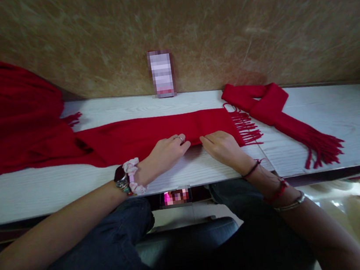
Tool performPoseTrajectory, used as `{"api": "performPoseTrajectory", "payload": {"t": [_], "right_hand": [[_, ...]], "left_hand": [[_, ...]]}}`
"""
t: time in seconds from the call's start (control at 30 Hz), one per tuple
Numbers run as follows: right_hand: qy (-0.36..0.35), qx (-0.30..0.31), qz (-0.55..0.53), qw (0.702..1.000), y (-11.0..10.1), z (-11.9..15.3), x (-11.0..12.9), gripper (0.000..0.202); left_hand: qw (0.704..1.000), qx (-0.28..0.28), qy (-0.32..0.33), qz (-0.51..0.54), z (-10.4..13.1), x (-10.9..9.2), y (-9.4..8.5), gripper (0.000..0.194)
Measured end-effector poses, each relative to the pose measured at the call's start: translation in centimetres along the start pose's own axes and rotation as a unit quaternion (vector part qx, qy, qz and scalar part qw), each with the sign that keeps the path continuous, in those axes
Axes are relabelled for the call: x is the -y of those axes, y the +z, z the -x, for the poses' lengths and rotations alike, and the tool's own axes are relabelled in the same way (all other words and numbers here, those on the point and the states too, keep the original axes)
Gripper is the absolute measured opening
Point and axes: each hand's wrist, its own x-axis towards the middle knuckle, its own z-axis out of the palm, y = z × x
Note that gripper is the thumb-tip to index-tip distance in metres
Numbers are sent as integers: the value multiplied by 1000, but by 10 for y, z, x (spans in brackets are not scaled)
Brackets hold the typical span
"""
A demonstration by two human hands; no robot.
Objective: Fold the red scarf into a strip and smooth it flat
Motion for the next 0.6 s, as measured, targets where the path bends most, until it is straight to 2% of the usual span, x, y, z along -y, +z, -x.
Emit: {"api": "performPoseTrajectory", "payload": {"t": [0.1,0.2,0.4,0.6], "right_hand": [[-16,-16,-23,999,3,0,-1,26],[-14,-6,-48,999,7,0,-2,28],[-17,15,-39,999,8,3,-2,34],[-10,27,-52,998,8,4,-3,35]], "left_hand": [[1000,8,6,-7,0,0,1,22],[1000,7,5,-4,0,1,3,22],[998,36,-45,5,2,4,-3,23],[997,55,-59,-5,7,13,-9,25]]}}
